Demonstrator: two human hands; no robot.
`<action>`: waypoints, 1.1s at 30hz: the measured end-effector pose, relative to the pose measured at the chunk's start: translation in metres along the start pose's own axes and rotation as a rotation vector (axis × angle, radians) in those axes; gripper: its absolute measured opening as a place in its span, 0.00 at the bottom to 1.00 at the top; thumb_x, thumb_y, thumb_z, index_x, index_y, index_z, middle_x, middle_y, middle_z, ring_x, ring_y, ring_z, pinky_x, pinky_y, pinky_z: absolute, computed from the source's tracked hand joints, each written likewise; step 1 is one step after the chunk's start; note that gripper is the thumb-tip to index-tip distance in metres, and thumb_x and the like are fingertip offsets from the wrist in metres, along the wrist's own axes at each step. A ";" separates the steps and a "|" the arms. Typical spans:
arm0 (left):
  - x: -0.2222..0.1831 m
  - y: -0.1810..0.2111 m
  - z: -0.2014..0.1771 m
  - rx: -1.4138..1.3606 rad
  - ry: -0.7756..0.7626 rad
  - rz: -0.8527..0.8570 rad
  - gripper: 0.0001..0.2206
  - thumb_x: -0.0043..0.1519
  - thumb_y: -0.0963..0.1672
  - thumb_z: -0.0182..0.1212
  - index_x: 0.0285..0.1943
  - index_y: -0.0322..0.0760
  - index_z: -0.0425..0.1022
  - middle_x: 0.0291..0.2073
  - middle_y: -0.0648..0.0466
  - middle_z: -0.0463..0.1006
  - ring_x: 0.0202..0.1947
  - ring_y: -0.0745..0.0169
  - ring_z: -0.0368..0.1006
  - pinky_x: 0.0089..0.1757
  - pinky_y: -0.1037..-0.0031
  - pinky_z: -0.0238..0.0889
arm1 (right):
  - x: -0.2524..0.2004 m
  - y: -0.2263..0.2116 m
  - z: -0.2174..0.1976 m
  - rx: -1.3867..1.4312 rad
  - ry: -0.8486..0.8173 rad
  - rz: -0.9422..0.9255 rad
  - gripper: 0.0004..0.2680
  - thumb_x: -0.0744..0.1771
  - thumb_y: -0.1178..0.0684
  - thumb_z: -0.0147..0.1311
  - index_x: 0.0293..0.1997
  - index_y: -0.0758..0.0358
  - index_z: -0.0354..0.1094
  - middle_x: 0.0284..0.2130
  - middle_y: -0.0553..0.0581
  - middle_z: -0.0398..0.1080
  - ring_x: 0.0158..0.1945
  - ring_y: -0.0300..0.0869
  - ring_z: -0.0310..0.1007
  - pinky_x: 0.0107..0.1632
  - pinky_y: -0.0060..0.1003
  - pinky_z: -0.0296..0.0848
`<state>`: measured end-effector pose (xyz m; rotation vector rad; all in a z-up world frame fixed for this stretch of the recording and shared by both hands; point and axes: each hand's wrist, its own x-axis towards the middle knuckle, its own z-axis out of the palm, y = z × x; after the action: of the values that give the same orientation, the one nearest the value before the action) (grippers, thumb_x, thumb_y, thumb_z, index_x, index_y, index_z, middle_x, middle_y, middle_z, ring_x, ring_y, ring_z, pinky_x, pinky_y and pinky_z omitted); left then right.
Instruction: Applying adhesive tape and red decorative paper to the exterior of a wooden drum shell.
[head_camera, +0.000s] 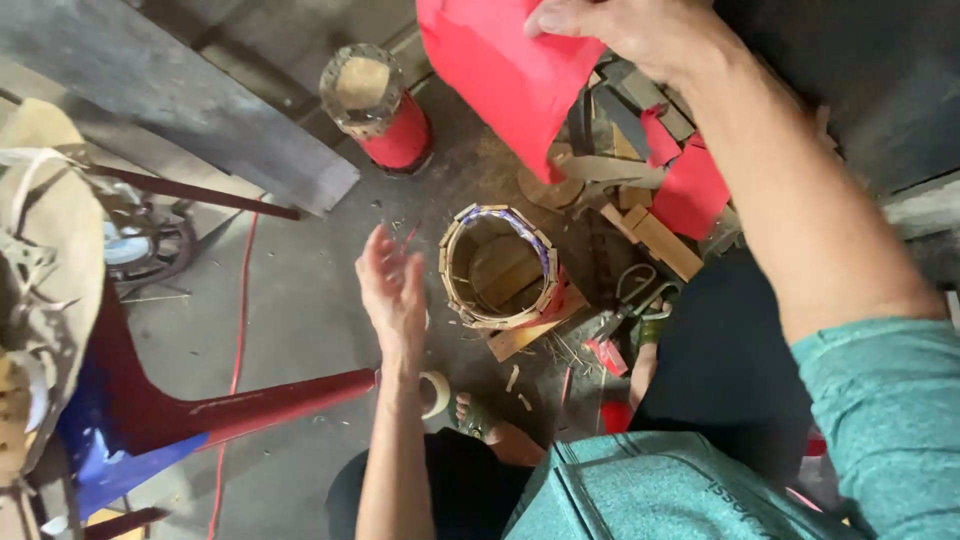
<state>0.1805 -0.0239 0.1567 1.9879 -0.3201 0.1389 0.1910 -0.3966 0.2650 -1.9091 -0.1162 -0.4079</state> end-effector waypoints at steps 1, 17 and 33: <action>-0.002 0.010 -0.001 0.000 0.004 0.011 0.26 0.61 0.40 0.63 0.70 0.41 0.63 0.56 0.47 0.68 0.47 0.59 0.73 0.47 0.69 0.72 | -0.008 -0.009 0.004 0.000 0.004 -0.011 0.06 0.72 0.57 0.61 0.53 0.68 0.73 0.44 0.52 0.77 0.40 0.36 0.77 0.44 0.26 0.80; 0.028 0.036 -0.030 -0.615 -0.228 -0.059 0.28 0.63 0.43 0.54 0.74 0.41 0.52 0.76 0.44 0.48 0.75 0.47 0.48 0.66 0.58 0.46 | -0.037 0.006 0.060 0.986 -0.329 0.084 0.05 0.64 0.55 0.66 0.35 0.66 0.79 0.39 0.50 0.78 0.38 0.36 0.75 0.48 0.28 0.74; 0.026 0.071 -0.037 -0.012 -0.158 0.146 0.07 0.55 0.36 0.71 0.32 0.29 0.74 0.20 0.63 0.60 0.22 0.72 0.49 0.25 0.78 0.48 | -0.018 -0.019 0.076 0.148 -0.331 0.070 0.16 0.58 0.62 0.68 0.50 0.67 0.73 0.41 0.52 0.77 0.38 0.35 0.72 0.47 0.28 0.72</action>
<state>0.1874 -0.0232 0.2402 1.9670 -0.5676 0.0727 0.1860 -0.3171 0.2520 -1.8142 -0.2888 -0.0321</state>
